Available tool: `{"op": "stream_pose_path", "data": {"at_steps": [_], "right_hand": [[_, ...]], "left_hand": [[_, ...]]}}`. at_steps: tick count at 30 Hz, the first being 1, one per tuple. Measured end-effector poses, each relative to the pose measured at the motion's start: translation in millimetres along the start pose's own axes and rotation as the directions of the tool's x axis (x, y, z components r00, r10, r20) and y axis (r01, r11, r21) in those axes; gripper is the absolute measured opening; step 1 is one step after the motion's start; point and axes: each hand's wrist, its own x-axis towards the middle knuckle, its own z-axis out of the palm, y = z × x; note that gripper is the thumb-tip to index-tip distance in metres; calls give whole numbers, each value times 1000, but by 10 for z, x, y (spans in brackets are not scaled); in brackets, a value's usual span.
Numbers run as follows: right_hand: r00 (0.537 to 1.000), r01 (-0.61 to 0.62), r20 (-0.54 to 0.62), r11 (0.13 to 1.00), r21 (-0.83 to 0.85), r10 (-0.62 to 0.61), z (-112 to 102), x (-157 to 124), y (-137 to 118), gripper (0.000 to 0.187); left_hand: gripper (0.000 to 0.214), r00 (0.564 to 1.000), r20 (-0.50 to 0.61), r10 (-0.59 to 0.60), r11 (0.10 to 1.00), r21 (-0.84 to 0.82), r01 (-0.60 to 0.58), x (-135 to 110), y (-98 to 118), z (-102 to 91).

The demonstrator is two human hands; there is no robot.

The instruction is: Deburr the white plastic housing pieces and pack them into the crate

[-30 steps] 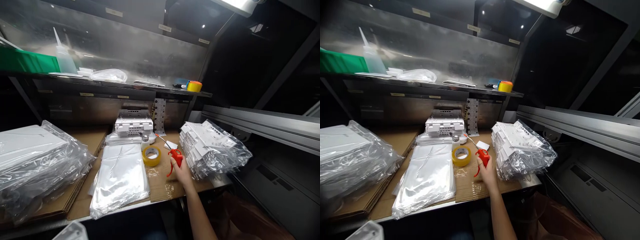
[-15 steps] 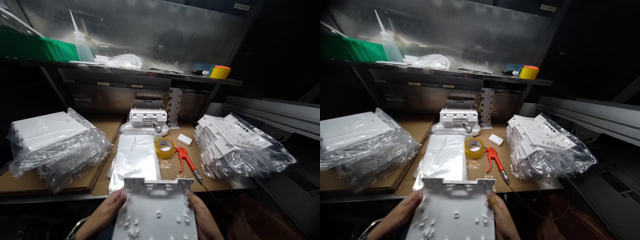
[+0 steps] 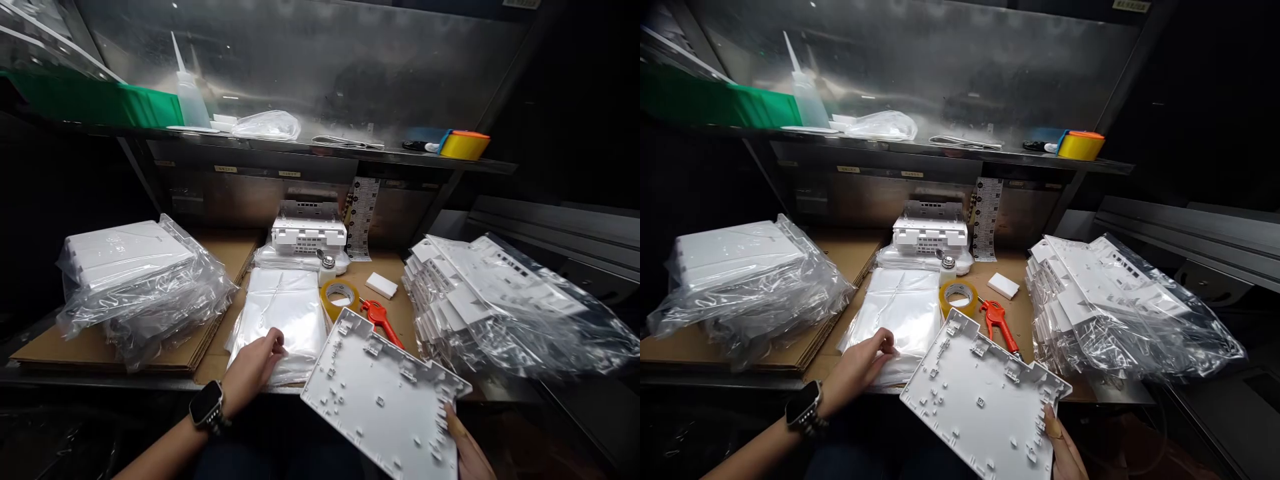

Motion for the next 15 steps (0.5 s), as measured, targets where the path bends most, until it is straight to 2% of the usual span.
{"op": "stream_pose_path", "data": {"at_steps": [3, 5, 8, 11, 15], "right_hand": [[998, 13, 68, 1000, 26, -15, 81, -8, -12, 82], [990, 5, 143, 999, 44, -11, 118, -22, -12, 84], [994, 3, 111, 999, 48, -8, 137, -38, 3, 86], [999, -8, 51, 999, 47, 6, 140, -63, 5, 81], [967, -154, 207, 988, 24, 146, 176, -115, -27, 80]], "left_hand": [[35, 996, 56, -63, 995, -75, 67, 159, -36, -152], [43, 991, 98, -91, 986, -129, 103, 248, -72, -231], [36, 989, 132, -66, 978, -191, 90, 312, -113, -285], [27, 995, 94, -43, 978, -200, 61, 305, -140, -268], [29, 995, 91, -33, 990, -132, 45, 280, -140, -253]]}}
